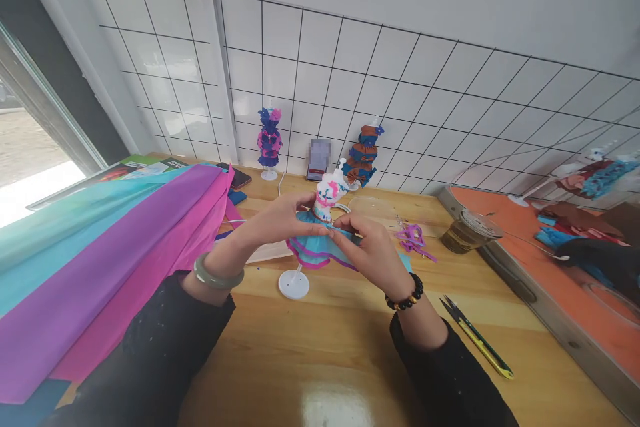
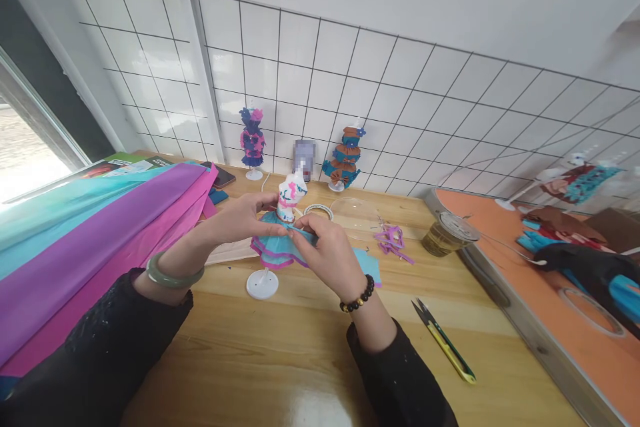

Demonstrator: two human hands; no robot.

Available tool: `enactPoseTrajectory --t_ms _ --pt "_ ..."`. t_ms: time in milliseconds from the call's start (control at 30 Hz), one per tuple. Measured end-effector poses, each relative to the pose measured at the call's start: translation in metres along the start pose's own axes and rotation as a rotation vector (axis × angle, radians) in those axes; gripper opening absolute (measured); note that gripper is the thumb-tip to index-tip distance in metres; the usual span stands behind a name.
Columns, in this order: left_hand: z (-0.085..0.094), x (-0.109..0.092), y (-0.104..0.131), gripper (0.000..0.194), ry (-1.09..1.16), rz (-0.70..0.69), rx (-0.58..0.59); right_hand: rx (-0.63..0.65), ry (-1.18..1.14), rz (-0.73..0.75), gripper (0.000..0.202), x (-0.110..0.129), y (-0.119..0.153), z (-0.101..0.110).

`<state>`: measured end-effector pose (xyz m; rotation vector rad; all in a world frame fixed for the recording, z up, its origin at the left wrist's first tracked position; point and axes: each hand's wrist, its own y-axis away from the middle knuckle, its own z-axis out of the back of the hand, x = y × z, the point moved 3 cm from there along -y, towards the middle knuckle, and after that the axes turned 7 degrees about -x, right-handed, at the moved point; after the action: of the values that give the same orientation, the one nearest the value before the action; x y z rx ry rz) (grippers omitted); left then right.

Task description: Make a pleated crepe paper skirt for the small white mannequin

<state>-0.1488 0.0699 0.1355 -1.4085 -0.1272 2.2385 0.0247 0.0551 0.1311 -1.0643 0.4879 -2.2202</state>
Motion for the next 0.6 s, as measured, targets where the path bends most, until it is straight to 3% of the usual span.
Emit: enactPoseTrajectory --t_ms 333,600 --pt "0.0021 -0.0035 0.0019 0.029 -0.041 -0.019 0.020 0.059 0.033 0.008 0.019 0.0027 -0.0017 0.0071" --pt "0.0007 -0.0021 0.0014 0.031 -0.014 -0.033 0.037 0.127 0.038 0.044 0.011 0.0084 0.0021 0.0079"
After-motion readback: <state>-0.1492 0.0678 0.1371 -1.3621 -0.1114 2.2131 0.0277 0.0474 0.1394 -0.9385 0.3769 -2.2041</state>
